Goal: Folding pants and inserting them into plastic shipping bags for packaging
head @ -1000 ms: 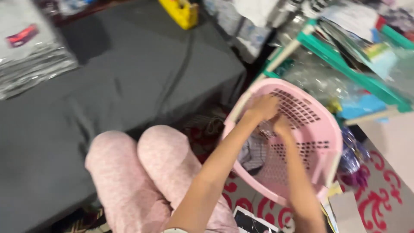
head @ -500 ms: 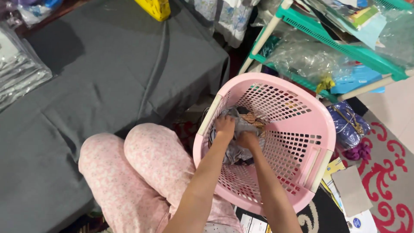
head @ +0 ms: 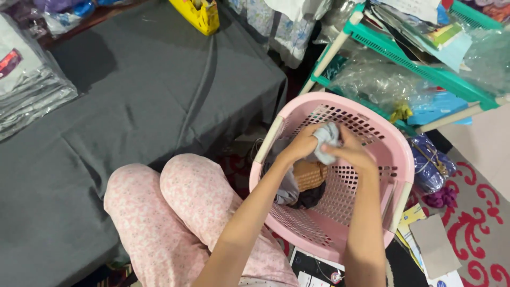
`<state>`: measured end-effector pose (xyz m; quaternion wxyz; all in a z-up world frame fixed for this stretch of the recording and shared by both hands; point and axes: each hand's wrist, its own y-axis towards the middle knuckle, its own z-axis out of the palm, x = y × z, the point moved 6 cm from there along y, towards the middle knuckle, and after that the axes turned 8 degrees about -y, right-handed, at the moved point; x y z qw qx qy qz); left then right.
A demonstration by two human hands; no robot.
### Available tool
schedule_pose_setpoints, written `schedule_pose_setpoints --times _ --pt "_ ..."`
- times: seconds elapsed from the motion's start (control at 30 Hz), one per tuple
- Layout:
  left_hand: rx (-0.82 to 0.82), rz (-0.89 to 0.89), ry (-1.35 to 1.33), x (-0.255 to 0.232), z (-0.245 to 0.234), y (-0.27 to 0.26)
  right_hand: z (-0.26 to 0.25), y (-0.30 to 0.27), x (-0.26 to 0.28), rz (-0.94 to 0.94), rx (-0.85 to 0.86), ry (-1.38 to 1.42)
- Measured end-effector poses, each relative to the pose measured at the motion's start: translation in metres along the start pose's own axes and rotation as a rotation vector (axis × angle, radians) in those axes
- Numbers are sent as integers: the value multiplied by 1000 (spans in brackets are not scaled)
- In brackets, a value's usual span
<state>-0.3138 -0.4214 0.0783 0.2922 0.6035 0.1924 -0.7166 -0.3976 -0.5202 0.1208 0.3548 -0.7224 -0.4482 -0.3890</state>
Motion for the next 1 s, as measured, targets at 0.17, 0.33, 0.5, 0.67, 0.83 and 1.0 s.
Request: schedule_pose_setpoints --times 0.17,0.33,0.5,0.67,0.83,1.0 --pt "-58 152 -406 -28 -5 8 18 -3 -45 367 153 -163" --pt "-126 210 -440 -52 -38 0 35 1 -40 320 115 -21" --pt "247 45 -293 -24 -11 -11 41 -14 -24 295 63 102" --pt "596 -402 282 21 -10 -11 37 -19 -19 244 12 213" --pt "550 -146 -16 44 11 4 25 -21 2 161 3 297" --pt "336 -125 16 -1 -27 29 31 18 61 44 20 374"
